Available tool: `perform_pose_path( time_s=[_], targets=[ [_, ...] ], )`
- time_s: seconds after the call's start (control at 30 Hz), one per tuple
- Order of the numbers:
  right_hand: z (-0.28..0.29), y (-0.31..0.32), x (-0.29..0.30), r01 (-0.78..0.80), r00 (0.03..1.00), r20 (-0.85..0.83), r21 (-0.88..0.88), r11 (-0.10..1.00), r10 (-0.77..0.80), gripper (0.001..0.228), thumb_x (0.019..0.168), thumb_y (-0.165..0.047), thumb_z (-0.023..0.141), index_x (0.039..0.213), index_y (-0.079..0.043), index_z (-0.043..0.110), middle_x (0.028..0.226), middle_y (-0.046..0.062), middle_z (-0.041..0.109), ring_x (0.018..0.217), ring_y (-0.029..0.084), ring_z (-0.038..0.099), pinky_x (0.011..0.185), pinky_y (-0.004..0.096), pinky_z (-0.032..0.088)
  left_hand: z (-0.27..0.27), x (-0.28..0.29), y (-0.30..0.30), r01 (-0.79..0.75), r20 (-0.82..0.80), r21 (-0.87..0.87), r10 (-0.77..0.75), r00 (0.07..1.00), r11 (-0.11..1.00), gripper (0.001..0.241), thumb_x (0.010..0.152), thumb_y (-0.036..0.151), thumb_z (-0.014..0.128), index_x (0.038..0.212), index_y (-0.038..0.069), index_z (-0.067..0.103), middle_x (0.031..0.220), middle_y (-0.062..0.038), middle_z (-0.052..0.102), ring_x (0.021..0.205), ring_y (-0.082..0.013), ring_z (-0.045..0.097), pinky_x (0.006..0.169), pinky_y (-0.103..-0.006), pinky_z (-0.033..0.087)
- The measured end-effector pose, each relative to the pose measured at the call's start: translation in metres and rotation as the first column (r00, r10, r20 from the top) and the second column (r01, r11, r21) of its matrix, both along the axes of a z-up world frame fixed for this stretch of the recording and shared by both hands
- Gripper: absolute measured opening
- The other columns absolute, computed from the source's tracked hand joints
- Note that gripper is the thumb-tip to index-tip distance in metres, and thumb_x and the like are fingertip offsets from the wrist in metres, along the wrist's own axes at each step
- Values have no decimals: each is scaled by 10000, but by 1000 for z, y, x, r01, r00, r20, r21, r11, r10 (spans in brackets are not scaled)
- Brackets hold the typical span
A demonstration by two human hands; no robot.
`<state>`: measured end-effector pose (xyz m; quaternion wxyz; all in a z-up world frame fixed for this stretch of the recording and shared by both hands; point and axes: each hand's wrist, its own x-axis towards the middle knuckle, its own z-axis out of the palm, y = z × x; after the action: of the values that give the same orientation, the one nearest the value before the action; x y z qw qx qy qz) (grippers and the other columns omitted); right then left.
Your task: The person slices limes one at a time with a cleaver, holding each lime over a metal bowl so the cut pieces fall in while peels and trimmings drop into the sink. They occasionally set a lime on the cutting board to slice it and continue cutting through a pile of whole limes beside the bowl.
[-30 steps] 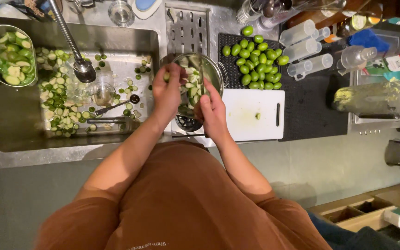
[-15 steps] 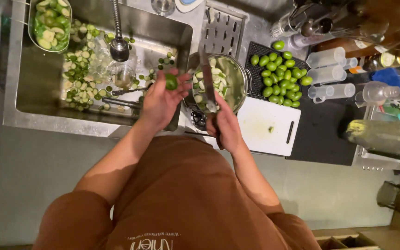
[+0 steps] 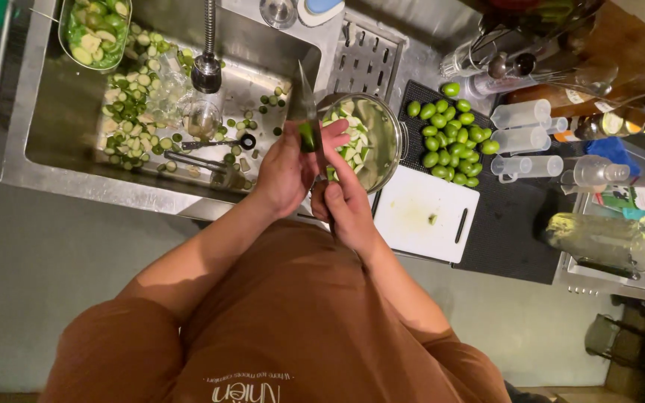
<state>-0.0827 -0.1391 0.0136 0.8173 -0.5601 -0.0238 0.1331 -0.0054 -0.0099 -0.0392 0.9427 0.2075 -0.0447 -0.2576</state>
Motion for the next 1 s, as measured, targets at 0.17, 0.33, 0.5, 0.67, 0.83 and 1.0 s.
perform_pose_path(
  time_s=[0.17, 0.33, 0.5, 0.67, 0.83, 1.0],
  targets=[
    [6, 5, -1, 34, 998, 51, -65, 997, -30, 762, 1099, -471, 548, 1679, -106, 216, 732, -9, 440, 634, 97, 379, 605, 267, 328, 0, -4, -2, -6, 11, 2, 6, 1000, 1000, 547, 1102, 527, 350, 1357, 78, 531, 1497, -251, 552, 1383, -377, 558, 1174, -519, 462],
    [5, 5, -4, 53, 996, 75, -95, 994, -46, 765, 1095, -477, 559, 1672, -103, 225, 725, -22, 432, 617, 86, 380, 591, 261, 324, -4, -6, -6, 14, -26, 18, -13, 1000, 1000, 565, 1103, 525, 321, 1354, 65, 536, 1470, -257, 568, 1351, -369, 577, 1156, -510, 471],
    [2, 8, -5, 111, 988, 116, -91, 990, -101, 752, 1091, -493, 563, 1656, -115, 242, 716, -27, 430, 611, 75, 377, 588, 260, 310, -4, -4, -5, 13, 59, 78, -18, 998, 997, 550, 1106, 507, 323, 1391, 62, 476, 1448, -248, 586, 1327, -347, 601, 1170, -484, 476],
    [13, 5, 0, 114, 992, 55, -36, 993, -112, 676, 1094, -518, 534, 1572, -118, 273, 879, 31, 480, 614, 111, 402, 558, 278, 331, 12, 8, 13, 17, 324, 285, -113, 939, 958, 585, 1123, 501, 317, 1459, 39, 440, 1455, -215, 590, 1339, -287, 590, 1172, -436, 462],
    [21, 8, -2, 195, 973, -136, 32, 980, -189, 722, 1005, -551, 517, 1546, -144, 263, 981, -3, 551, 579, 97, 345, 485, 263, 296, 28, 11, 15, -51, 497, 415, -180, 849, 908, 589, 1153, 494, 366, 1482, 8, 422, 1482, -207, 566, 1358, -271, 563, 1198, -424, 432],
    [9, 8, -8, 117, 990, 90, -45, 992, -113, 759, 1054, -567, 574, 1580, -134, 241, 828, 22, 489, 576, 119, 370, 556, 271, 306, 39, 4, 0, 58, 297, 120, -92, 951, 991, 765, 998, 654, 467, 1437, 27, 452, 1506, -169, 536, 1358, -270, 598, 1152, -430, 485]
  ],
)
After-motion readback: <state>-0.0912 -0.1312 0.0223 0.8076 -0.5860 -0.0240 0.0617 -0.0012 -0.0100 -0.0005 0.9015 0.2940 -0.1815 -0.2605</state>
